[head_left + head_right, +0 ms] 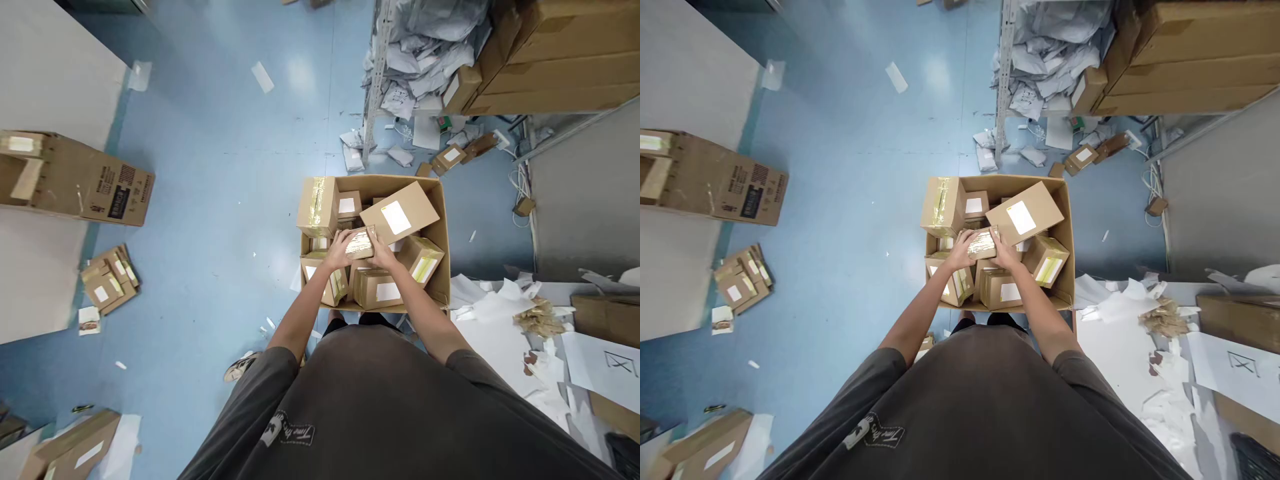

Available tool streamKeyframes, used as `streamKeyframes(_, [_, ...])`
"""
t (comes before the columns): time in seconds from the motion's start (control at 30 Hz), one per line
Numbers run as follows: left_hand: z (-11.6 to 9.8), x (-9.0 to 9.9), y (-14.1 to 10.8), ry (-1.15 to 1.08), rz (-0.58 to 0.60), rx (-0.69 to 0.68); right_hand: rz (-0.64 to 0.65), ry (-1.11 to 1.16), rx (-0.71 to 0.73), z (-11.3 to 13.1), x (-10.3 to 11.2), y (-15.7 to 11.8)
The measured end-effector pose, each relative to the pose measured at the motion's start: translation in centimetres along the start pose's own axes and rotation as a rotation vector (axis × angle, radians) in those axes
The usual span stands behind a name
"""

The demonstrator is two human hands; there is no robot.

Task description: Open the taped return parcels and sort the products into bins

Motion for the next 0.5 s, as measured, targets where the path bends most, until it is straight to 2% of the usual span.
streamKeyframes(0.07, [0.0, 1.1, -0.2, -0.047, -0.026, -0.015, -0.026, -0.041, 0.055, 0.9, 0.7, 0.2])
streamKeyframes(0.13, [0.3, 1.3, -0.2, -0.04, -0.013, 0.001, -0.018, -0.088, 0.086, 1.6, 0.7, 0.3])
streamKeyframes(0.27, [1.3, -1.2, 0.2, 0.136, 0.19, 0.158, 0.122, -0.111, -0.015, 1.1, -1.5, -0.2])
streamKeyframes(0.33, [1.4, -2.5, 0.4, 0.235, 0.254, 0.255, 0.172, -0.079, -0.049, 0.4, -2.2, -0.8])
streamKeyframes(0.4, [0.8, -3.0, 0.7, 0.31, 0.232, 0.329, 0.123, -0.052, -0.021, -0.4, -1.3, -1.4])
streamKeyframes(0.5, [-1.2, -3.2, 1.8, 0.338, 0.132, 0.362, -0.08, -0.064, -0.005, -3.2, 2.9, -2.5])
Point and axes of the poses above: each hand's wrist, its own y-axis towards the middle knuckle, its own x-axis out of the back of the hand, z = x × y, the point moved 9 cm from there along y, towards the middle knuckle, and after that the axes turned 5 degrees about x, right-handed, at the moved point
